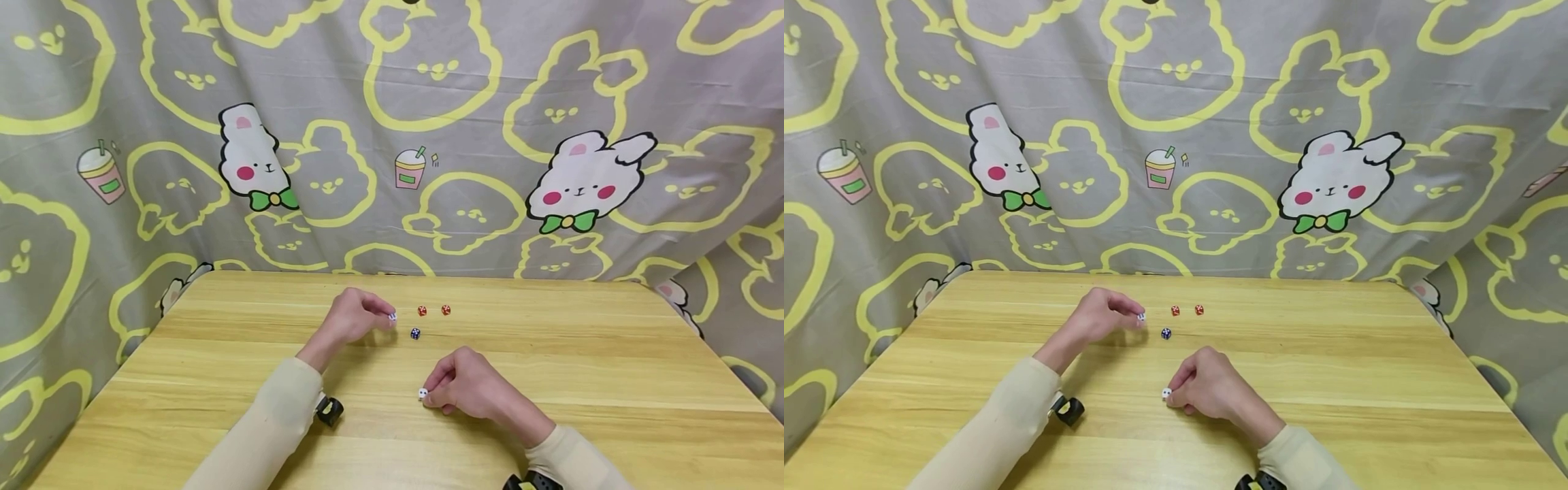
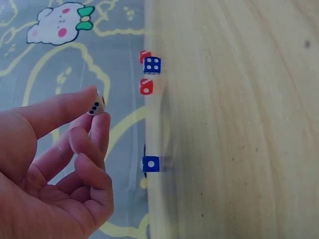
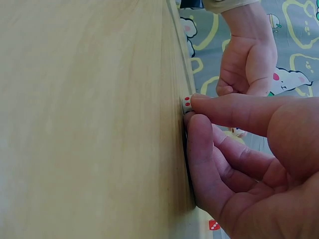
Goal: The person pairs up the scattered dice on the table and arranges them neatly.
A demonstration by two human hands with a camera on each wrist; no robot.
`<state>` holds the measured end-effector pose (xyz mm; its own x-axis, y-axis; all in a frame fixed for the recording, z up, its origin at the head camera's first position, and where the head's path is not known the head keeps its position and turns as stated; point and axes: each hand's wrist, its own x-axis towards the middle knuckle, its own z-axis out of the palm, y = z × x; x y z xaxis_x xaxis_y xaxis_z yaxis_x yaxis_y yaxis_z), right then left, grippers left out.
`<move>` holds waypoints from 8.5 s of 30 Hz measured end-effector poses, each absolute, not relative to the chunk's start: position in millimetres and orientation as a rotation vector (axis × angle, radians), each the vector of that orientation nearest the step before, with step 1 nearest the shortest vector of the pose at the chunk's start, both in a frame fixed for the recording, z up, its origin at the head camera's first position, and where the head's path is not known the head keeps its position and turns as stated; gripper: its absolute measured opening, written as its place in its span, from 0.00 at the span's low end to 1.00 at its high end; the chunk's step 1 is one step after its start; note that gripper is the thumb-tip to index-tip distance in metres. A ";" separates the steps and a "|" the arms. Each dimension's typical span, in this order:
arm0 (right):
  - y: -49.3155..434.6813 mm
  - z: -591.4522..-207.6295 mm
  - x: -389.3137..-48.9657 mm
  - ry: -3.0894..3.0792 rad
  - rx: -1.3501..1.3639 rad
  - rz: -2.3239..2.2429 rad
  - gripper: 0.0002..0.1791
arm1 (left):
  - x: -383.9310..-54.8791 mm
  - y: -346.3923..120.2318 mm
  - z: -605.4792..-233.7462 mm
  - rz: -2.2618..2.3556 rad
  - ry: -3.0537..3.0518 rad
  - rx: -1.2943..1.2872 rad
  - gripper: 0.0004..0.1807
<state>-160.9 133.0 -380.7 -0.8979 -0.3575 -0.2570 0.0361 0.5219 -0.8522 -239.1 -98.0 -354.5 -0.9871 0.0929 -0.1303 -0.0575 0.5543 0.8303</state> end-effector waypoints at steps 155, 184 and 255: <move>133.9 -381.5 -165.2 2.350 -0.288 -1.376 0.06 | -180.6 -81.5 -373.7 1.258 2.340 0.427 0.09; 136.4 -382.1 -164.6 2.290 -0.314 -1.411 0.05 | -178.4 -80.1 -374.8 1.241 2.350 0.402 0.09; 149.7 -373.5 -172.1 2.360 -0.313 -1.378 0.10 | -178.6 -77.3 -373.6 1.251 2.353 0.418 0.09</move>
